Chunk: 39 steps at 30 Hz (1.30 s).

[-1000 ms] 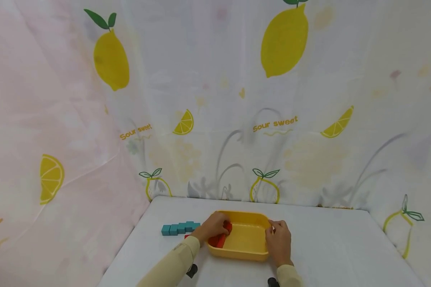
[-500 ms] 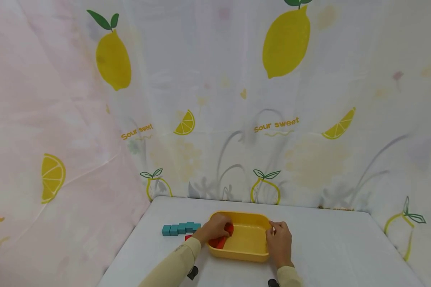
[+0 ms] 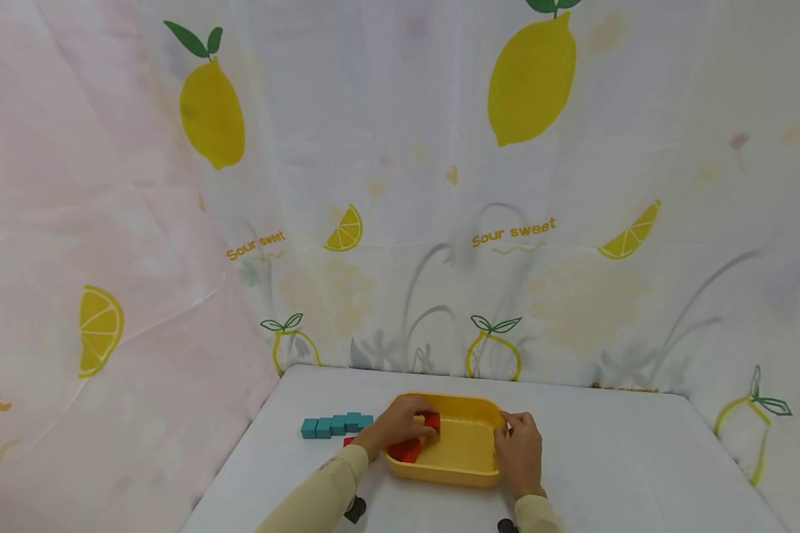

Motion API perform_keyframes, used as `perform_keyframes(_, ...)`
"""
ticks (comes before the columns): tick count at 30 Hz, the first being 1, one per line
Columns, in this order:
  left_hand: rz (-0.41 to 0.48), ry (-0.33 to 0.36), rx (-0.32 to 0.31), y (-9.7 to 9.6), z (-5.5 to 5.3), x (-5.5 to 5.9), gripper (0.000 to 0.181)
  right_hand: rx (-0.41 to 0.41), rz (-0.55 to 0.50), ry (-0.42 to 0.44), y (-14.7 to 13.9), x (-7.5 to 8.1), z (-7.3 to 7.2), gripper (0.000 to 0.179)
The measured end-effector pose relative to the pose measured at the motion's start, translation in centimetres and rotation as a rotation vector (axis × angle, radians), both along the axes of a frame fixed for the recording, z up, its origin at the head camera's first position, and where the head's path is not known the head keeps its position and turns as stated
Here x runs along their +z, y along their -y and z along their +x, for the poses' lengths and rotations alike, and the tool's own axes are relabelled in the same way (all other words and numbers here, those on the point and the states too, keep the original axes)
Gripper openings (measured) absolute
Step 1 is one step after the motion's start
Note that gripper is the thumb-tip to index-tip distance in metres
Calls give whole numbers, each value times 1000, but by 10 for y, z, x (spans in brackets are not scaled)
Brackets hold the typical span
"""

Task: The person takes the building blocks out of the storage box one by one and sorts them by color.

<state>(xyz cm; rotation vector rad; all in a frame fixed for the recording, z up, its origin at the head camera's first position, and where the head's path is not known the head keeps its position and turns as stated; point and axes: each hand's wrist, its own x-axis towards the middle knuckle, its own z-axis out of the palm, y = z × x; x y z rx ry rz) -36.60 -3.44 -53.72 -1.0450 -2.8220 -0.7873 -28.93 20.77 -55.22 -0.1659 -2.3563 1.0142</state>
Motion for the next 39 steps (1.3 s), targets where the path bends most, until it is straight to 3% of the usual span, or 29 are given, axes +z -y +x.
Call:
perform_keyframes(4, 72, -6, -11, 3, -2, -4, 35, 3, -5, 5, 1, 0, 1, 28)
perform_keyframes(11, 254, 76, -6, 9, 7, 6, 29, -1, 0, 2, 2, -2, -1, 27)
perform_keyframes(14, 282, 62, -21, 15, 11, 6, 28, 6, 0, 2, 3, -3, 0, 28)
perform_keyframes(17, 276, 19, -61, 19, 13, 5, 29, 1, -4, 9, 3, 0, 3, 28)
perform_keyframes(21, 268, 16, -80, 23, 14, 6, 28, 2, -6, 12, 3, 4, 6, 28)
perform_keyframes(27, 272, 42, -71, 27, 13, 6, 29, 7, 2, 10, 2, 3, 4, 27)
perform_keyframes(33, 250, 61, -24, 32, 15, 9, 30, -1, 7, -5, 2, 1, 3, 27)
perform_keyframes(39, 231, 28, 2, 36, 17, 12, 28, -16, 16, -6, 1, 1, 1, 27)
